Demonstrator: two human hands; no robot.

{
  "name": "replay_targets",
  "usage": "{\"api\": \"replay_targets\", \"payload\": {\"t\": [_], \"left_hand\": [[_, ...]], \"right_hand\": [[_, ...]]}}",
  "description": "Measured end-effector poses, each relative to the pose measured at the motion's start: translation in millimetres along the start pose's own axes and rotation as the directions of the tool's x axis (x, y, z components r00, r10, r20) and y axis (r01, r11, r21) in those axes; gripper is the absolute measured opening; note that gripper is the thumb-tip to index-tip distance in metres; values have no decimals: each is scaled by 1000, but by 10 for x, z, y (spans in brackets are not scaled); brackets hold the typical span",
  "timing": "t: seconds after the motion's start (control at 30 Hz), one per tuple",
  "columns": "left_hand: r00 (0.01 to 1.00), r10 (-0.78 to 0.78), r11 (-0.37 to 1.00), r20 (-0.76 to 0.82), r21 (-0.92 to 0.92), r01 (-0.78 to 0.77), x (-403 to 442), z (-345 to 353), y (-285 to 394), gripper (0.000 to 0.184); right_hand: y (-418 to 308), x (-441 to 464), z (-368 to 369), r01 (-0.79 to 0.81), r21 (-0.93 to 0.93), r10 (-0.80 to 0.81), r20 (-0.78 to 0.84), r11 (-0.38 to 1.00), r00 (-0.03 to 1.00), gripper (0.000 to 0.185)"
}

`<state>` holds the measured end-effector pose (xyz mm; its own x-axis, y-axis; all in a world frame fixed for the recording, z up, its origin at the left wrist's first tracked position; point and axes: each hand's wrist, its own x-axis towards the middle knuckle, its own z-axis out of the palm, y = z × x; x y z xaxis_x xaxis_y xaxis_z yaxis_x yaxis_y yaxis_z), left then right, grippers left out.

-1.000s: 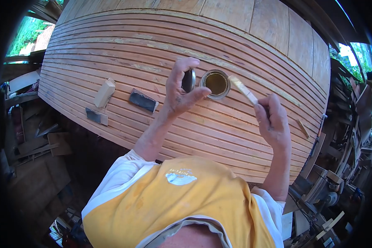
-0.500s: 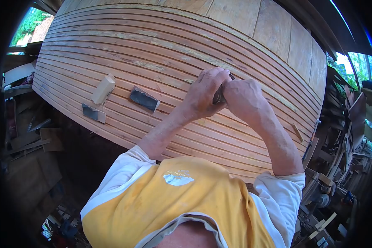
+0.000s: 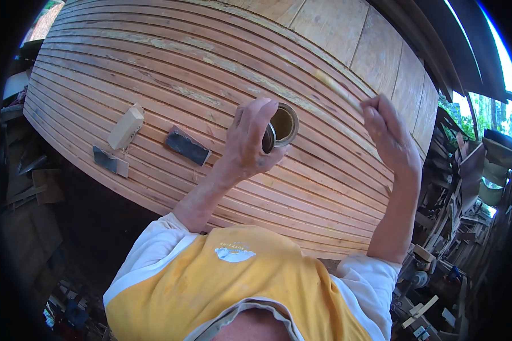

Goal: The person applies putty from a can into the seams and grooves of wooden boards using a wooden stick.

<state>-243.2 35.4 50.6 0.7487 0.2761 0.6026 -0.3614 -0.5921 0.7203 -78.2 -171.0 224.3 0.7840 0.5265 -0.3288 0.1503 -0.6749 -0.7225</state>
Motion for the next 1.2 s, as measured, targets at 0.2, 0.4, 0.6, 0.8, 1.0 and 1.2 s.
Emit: {"api": "replay_targets", "payload": {"t": [0.2,0.4,0.6,0.8,1.0,1.2], "left_hand": [[999,42,999,-20,-25,-42,-30,9,-191,86],[999,5,998,-40,-61,-7,-67,36,-251,75],[998,-54,995,-17,-80,53,-82,40,-255,70],[997,-66,994,-25,-89,64,-91,85,-291,68],[997,-77,992,-17,-105,75,-76,115,-281,68],[996,-82,991,-38,-113,77,-67,95,-305,59]], "right_hand": [[138,1634,775,321,-196,-337,-57,927,940,37],[87,2771,1024,380,-400,-392,56,834,918,42],[261,3096,1169,401,-517,-408,107,756,907,39],[331,3056,1158,501,-590,-515,162,633,842,37],[80,3065,1288,501,-640,-522,178,583,834,38],[168,3092,1121,488,-720,-480,242,494,843,38]]}}
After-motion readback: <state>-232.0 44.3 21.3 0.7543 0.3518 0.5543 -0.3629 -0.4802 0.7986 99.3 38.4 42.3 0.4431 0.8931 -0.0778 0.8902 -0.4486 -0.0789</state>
